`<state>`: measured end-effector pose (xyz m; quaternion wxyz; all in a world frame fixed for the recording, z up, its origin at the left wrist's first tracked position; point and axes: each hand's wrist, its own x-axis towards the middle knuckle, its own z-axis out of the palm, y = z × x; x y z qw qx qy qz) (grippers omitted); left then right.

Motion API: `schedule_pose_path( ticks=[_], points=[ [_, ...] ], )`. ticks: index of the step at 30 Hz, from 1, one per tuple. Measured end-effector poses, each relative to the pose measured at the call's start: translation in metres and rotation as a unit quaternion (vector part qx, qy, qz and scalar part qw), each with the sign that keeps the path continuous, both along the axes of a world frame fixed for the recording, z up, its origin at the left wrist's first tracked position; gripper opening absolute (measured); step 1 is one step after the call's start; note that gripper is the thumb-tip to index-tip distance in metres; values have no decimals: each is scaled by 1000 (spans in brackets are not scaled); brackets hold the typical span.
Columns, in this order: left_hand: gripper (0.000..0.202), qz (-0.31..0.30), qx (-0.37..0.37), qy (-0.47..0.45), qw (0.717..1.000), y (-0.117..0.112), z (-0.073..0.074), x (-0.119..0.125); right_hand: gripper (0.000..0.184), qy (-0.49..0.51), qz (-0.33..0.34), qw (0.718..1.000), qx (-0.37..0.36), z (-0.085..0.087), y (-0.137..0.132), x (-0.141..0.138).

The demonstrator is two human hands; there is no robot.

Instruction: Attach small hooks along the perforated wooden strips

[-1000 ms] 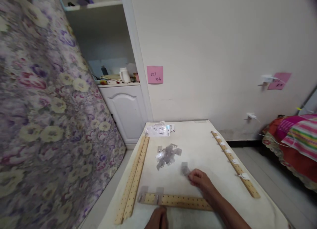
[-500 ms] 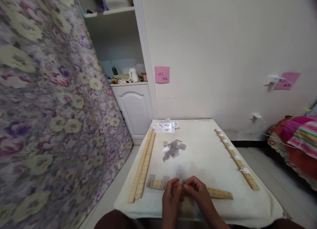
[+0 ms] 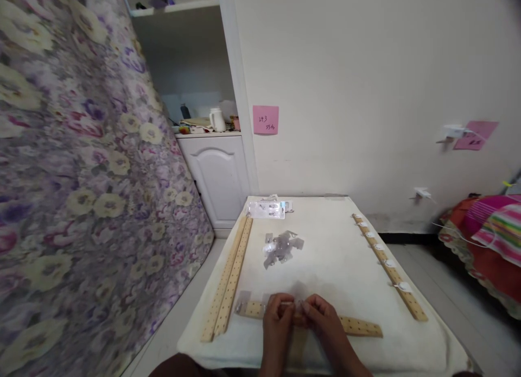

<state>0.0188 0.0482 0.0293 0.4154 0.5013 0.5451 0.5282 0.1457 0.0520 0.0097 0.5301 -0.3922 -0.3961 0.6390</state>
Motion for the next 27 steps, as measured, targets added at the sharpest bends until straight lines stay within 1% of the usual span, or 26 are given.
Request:
schedule_pose_path(
  ticks=[3, 6, 8, 9, 11, 13, 15, 18, 19, 21, 22, 23, 24, 26, 27],
  points=[
    [10, 11, 16, 4, 1000, 3, 1, 2, 36, 57, 8, 998, -30, -4, 0, -1],
    [9, 43, 37, 51, 997, 5, 1, 2, 32, 63, -11, 998, -22, 0, 1, 5],
    [7, 54, 54, 84, 994, 5, 1, 1, 29, 33, -45, 998, -1, 5, 7, 15],
    [7, 55, 57, 92, 993, 4, 1, 0, 28, 2, -65, 998, 11, 7, 12, 21],
    [6, 58, 55, 90, 993, 3, 1, -1, 27, -105, -100, 989, 35, 9, 28, 35],
    [7, 65, 44, 62, 995, 0, 1, -1, 25, -248, -132, 958, 64, 7, 48, 48],
    [10, 72, 23, 12, 997, -3, 1, -2, 22, -355, -136, 922, 75, 2, 66, 58],
    [17, 81, -7, -60, 995, -7, -1, -4, 12, -436, -119, 887, 92, -7, 81, 67],
    [19, 83, -12, -73, 994, -9, -2, -5, 14, -451, -125, 878, 99, -9, 82, 69],
    [23, 88, -14, -87, 992, -12, -4, -8, 25, -470, -157, 862, 109, -9, 76, 71],
    [25, 87, -15, -93, 992, -13, -5, -9, 27, -467, -167, 861, 109, -8, 71, 70],
    [26, 85, -16, -102, 991, -15, -7, -10, 27, -452, -161, 871, 105, -6, 64, 67],
    [26, 81, -17, -114, 990, -16, -10, -10, 25, -424, -133, 890, 100, -4, 57, 63],
    [27, 73, -18, -135, 988, -20, -16, -9, 26, -339, -13, 938, 74, -2, 43, 49],
    [27, 69, -19, -141, 987, -22, -20, -7, 26, -303, 35, 951, 59, -3, 37, 42]
  ],
)
